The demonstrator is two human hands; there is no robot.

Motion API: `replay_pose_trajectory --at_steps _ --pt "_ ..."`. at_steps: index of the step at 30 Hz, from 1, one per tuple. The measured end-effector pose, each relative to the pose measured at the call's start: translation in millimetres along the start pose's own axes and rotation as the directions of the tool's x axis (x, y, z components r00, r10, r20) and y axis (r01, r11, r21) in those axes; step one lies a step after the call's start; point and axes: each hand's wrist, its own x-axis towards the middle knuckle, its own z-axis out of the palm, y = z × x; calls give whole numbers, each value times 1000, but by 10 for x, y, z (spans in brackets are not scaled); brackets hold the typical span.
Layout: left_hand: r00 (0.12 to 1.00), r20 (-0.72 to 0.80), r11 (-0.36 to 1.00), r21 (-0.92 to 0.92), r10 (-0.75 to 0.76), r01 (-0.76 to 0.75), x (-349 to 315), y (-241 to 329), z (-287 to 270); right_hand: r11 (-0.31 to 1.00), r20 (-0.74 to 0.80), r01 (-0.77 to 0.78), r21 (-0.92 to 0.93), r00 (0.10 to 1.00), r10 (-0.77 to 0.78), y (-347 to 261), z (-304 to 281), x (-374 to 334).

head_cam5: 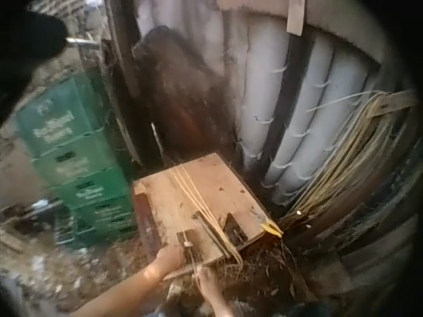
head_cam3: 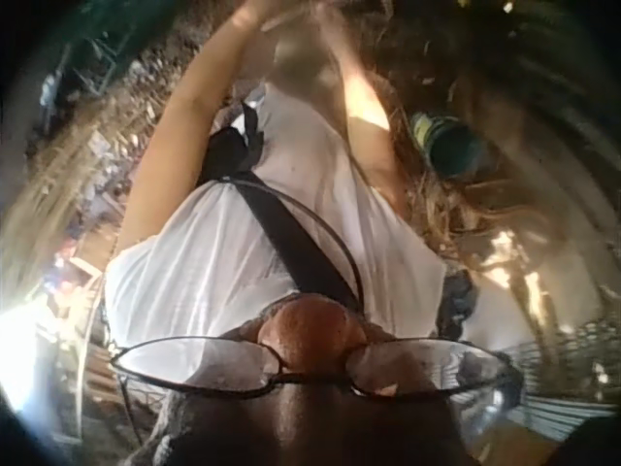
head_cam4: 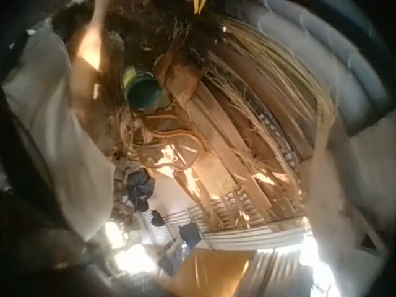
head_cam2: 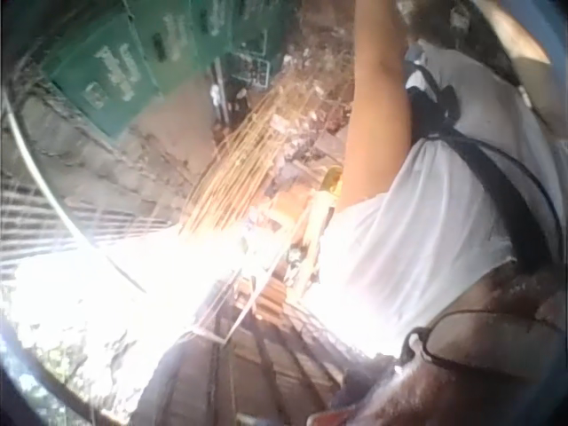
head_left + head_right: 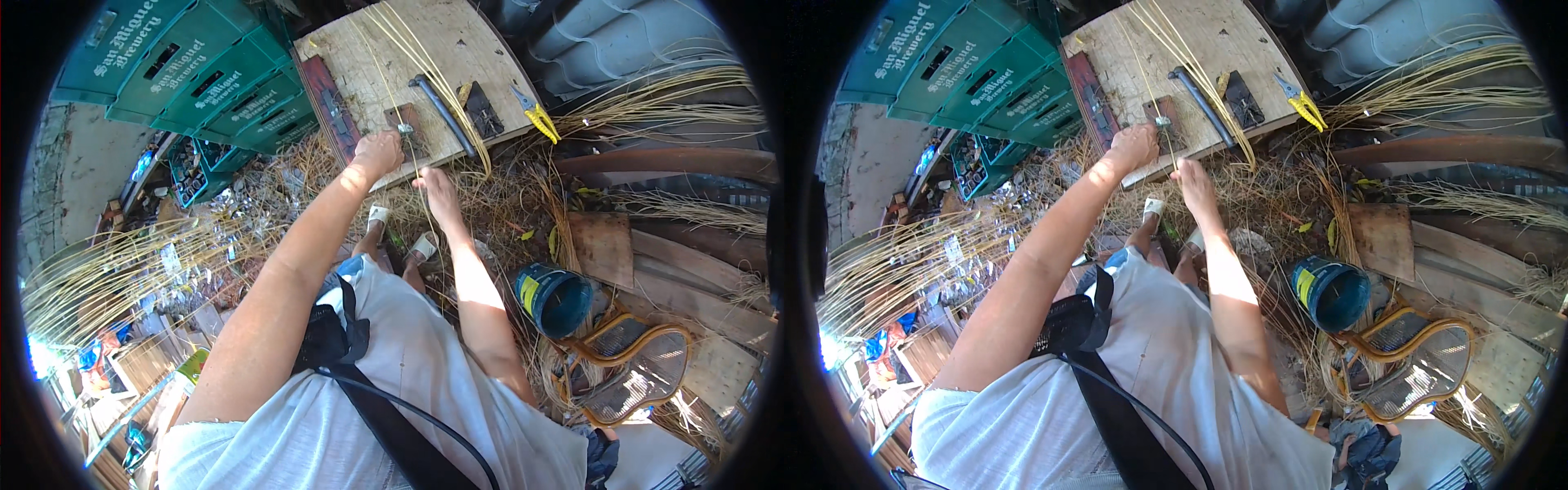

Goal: The person repeatedly picks up thin sticks, places them on a wooden board, and uses a hammer to strike a metal tool against the sticks to sharpen or shape them. The person then places the processed sticks into a pile.

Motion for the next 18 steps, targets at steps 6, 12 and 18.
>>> replay_pose_trajectory --at_steps 6,12,18 --pt "996 -81 1000 -21 -25 24 -26 58 -39 994 -302 105 8 948 -98 -17 254 -63" --pt "1000 -3 999 36 13 -13 -22 -33 6 901 -252 -78 -428 967 -36 1808 -677 -3283" --pt "998 -37 999 -19 -48 47 33 3 22 701 -46 -350 -621 909 414 1724 -1034 -3573"
